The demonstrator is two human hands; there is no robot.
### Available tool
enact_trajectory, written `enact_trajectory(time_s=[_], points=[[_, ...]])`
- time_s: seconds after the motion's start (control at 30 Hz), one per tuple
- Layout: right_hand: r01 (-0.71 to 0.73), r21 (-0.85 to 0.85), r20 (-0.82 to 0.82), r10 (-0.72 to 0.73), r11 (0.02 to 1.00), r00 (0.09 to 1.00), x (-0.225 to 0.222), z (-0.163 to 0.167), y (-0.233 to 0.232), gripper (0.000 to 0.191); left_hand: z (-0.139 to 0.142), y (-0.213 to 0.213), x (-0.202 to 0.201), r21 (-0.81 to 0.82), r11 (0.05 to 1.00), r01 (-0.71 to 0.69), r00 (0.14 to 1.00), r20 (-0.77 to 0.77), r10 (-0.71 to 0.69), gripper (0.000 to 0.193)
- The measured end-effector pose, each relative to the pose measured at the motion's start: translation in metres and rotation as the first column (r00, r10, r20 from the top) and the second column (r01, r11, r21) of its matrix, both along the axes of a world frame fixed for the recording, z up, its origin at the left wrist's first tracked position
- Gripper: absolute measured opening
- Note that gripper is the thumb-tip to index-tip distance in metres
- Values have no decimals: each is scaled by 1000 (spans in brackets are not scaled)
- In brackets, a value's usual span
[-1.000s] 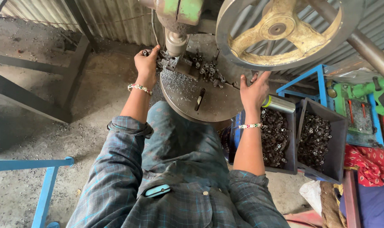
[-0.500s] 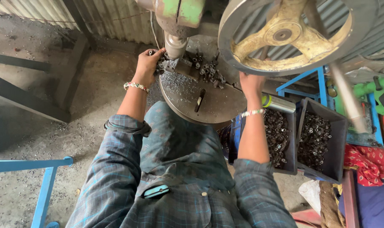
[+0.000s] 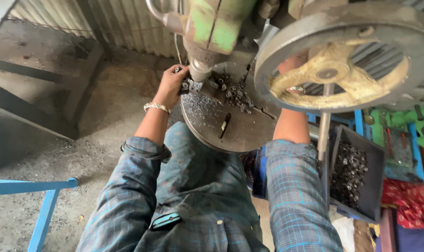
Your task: The person sits at a bench drill press and works through a batch of small dark metal parts. They pick up a part, position it under the drill bit, operate the drill press, then place the drilled part into a bin beside the machine, repeating the cycle and gathering finished parts at the end.
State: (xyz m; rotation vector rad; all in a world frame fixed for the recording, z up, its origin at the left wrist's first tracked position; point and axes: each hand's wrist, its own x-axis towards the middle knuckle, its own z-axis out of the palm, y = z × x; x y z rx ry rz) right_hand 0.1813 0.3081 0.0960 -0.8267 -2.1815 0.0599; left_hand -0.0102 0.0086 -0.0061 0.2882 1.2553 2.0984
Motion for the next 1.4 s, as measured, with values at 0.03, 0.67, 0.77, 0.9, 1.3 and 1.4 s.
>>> enact_trajectory(time_s=[0.03,0.67,0.77,0.9,1.3,1.4], points=[[-12,-6,-2,12,1000,1000,2,-2,-2,74,0,2,1,-5,1000,14,1000,-1,-14,15],[58,-126,-132,-75,990,988,116,-77,-99,81,-33,-119,56,341,921,-186,751,654,-91,39],[56,-303,-83,-85,951,993,117,-82,-96,65,-57,-128,107,250,961,-116,719,689,-93,24],[-27,-240,-143,-7,970,990,118,-79,-98,71,-86,-120,163,151,981,124,670,716,-195,14],[-305,-257,-251,241,917,937,141,-71,-111,69,17,22,217,179,825,535,760,325,-563,55],[-392,-324,-339,281,861,898,146,-74,-108,65,51,68,218,129,843,522,799,271,-536,62]])
